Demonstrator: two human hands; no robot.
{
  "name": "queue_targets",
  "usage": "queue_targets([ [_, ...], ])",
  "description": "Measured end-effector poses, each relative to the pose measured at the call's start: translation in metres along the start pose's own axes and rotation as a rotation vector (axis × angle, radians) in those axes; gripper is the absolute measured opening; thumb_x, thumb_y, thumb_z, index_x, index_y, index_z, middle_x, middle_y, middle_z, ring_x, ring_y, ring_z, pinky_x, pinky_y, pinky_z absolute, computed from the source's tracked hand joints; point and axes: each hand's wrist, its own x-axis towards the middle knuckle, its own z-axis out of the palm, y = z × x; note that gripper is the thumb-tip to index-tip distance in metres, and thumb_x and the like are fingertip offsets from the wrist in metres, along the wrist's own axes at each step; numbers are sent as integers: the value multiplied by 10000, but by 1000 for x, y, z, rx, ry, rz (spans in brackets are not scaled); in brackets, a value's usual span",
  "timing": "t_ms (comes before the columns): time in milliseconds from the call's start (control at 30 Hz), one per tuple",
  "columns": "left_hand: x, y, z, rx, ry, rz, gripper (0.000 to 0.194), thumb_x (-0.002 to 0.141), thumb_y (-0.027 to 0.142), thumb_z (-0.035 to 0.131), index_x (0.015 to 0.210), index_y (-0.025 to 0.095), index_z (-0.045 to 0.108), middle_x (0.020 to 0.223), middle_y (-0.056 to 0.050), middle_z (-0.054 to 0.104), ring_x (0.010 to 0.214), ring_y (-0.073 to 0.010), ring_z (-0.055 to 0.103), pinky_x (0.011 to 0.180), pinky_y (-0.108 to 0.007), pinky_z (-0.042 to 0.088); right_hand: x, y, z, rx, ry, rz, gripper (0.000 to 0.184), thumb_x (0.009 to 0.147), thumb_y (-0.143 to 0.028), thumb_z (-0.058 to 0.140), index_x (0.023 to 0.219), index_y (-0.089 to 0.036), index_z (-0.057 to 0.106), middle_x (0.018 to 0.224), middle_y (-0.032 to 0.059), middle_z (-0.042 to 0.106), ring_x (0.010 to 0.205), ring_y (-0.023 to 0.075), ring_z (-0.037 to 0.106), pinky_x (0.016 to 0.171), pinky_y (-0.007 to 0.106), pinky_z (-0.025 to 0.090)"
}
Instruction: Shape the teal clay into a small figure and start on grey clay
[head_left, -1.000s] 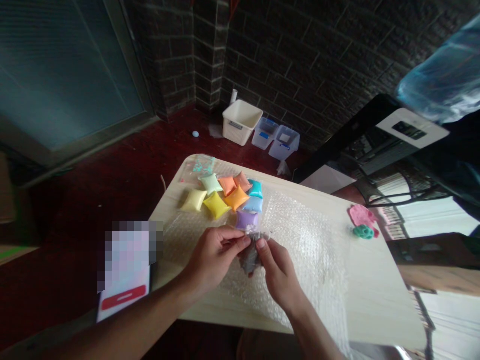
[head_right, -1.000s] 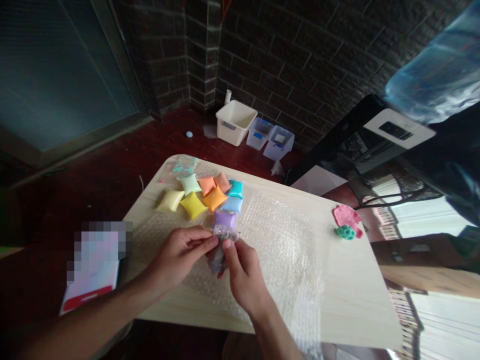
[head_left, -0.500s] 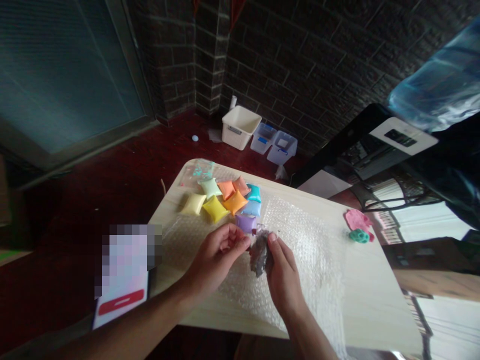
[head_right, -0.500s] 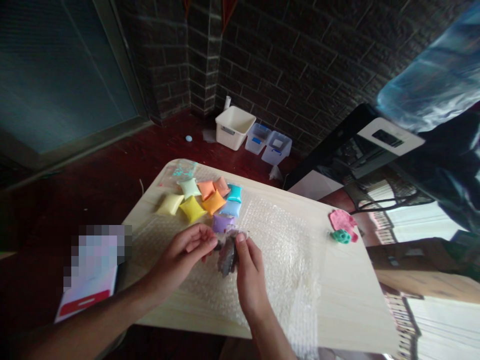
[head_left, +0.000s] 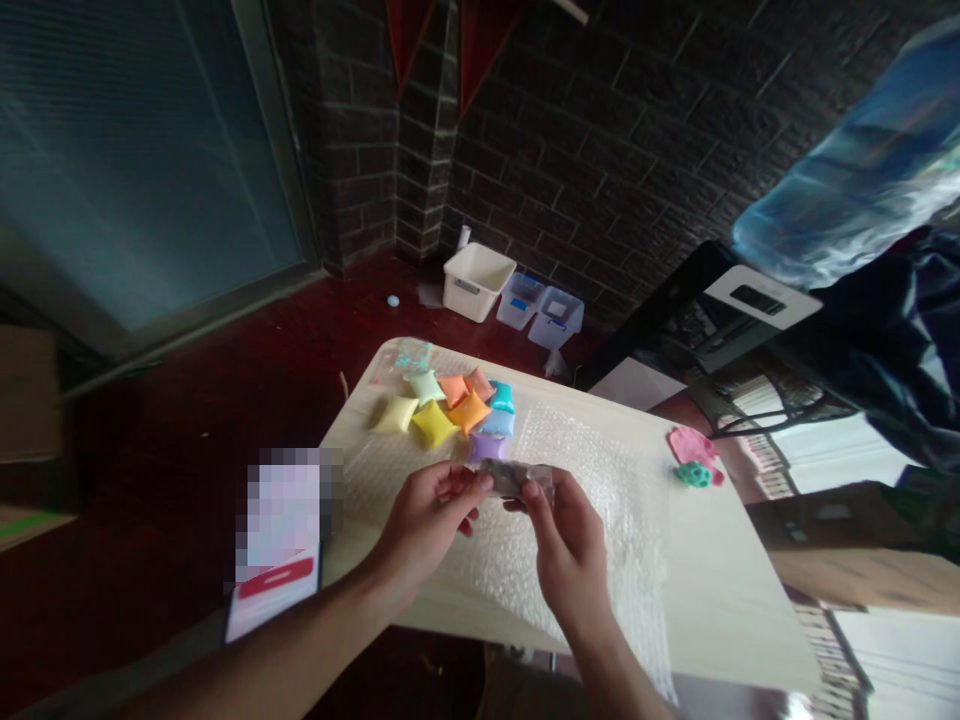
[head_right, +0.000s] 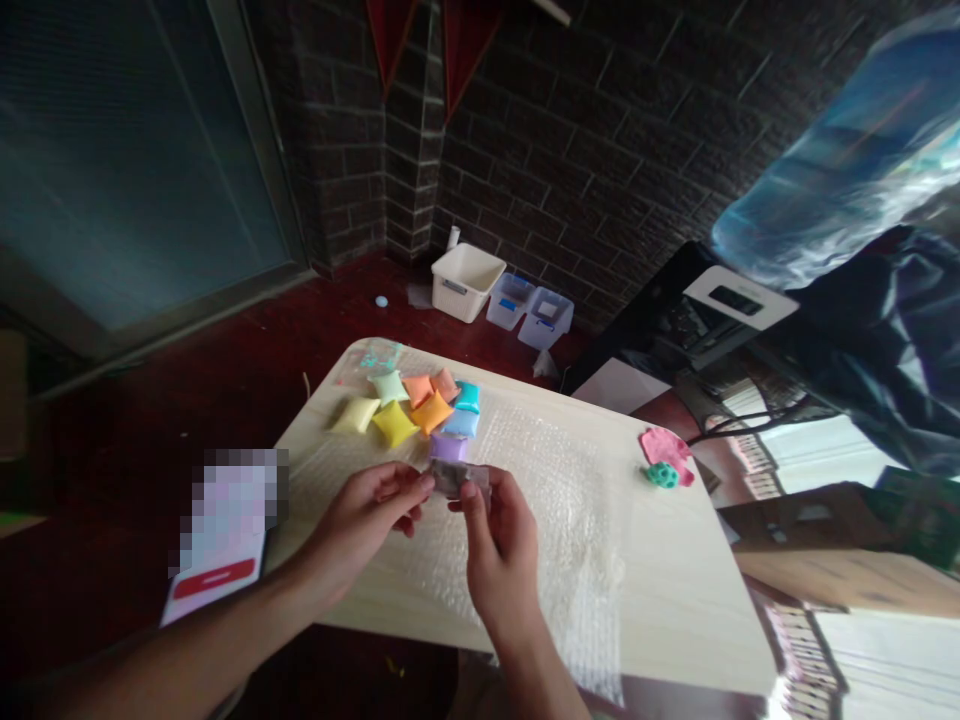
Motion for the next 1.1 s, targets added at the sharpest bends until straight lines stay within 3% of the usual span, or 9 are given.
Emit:
queue_targets([
  [133, -3, 8, 2, -10, 36, 63, 311, 797, 425, 824, 827, 163, 658, 782, -32, 664, 682, -146, 587, 553, -238, 442, -6, -3, -3, -34, -40, 19, 278, 981, -460, 695, 1083, -203, 674, 966, 84, 766, 840, 215, 714, 774, 361, 586],
  [300, -5, 15, 3, 94, 19, 184, 230, 783, 346, 831, 792, 177, 676, 753, -11, 664, 704, -149, 582, 638, -258, 449, -11, -11, -9, 49, -130, 110, 303, 904, -447, 786, 986, -212, 615, 880, 50, 745, 782, 200, 734, 690, 309, 565],
  [367, -5, 16, 3, 159, -30, 195, 197, 797, 338, 807, 781, 173, 700, 734, -13, 666, 714, -158, 585, 674, -272, 454, -11, -14, -11, 133, -186, 176, 344, 856, -416, 841, 966, -225, 577, 906, 28, 724, 782, 194, 744, 708, 316, 575],
  [467, -5, 13, 4, 163, -39, 165, 219, 834, 378, 757, 813, 177, 673, 731, -5, 644, 654, -148, 559, 599, -261, 429, -11, -16, -13, 170, -249, 223, 372, 831, -378, 869, 941, -232, 544, 894, 2, 693, 757, 178, 733, 705, 310, 571],
  [600, -1, 6, 1, 157, -5, 186, 242, 855, 404, 742, 915, 188, 650, 793, -16, 660, 663, -154, 584, 560, -252, 436, -11, -12, -13, 52, -248, 101, 264, 908, -342, 788, 962, -233, 553, 967, 37, 705, 837, 189, 716, 724, 307, 556],
  [800, 1, 7, -4, 243, 23, 260, 179, 851, 337, 764, 911, 184, 691, 854, -33, 711, 792, -181, 641, 747, -311, 496, -11, -3, -8, -217, -206, -122, 140, 948, -213, 684, 1015, -240, 565, 1110, 91, 717, 955, 223, 708, 860, 375, 564],
  [900, 0, 12, -4, 246, -60, 235, 168, 840, 326, 769, 843, 179, 686, 807, -16, 694, 774, -176, 633, 742, -308, 482, -11, -3, -9, -140, -266, -14, 226, 925, -217, 701, 1075, -257, 535, 1156, 76, 700, 964, 212, 714, 838, 357, 570],
  [1033, -9, 18, -2, 324, -271, 180, 126, 813, 279, 786, 803, 175, 716, 781, -6, 689, 754, -171, 628, 693, -290, 454, -10, -5, -10, -63, -406, 161, 631, 828, -254, 805, 1356, -278, 461, 1148, 52, 698, 919, 204, 717, 755, 318, 571],
  [1100, -14, 19, -1, 412, -307, 188, 97, 801, 250, 794, 775, 178, 734, 784, -1, 674, 753, -165, 613, 689, -287, 436, -9, -4, -11, -221, -468, 154, 556, 786, -247, 832, 1283, -221, 583, 1014, 32, 734, 865, 203, 699, 731, 297, 546],
])
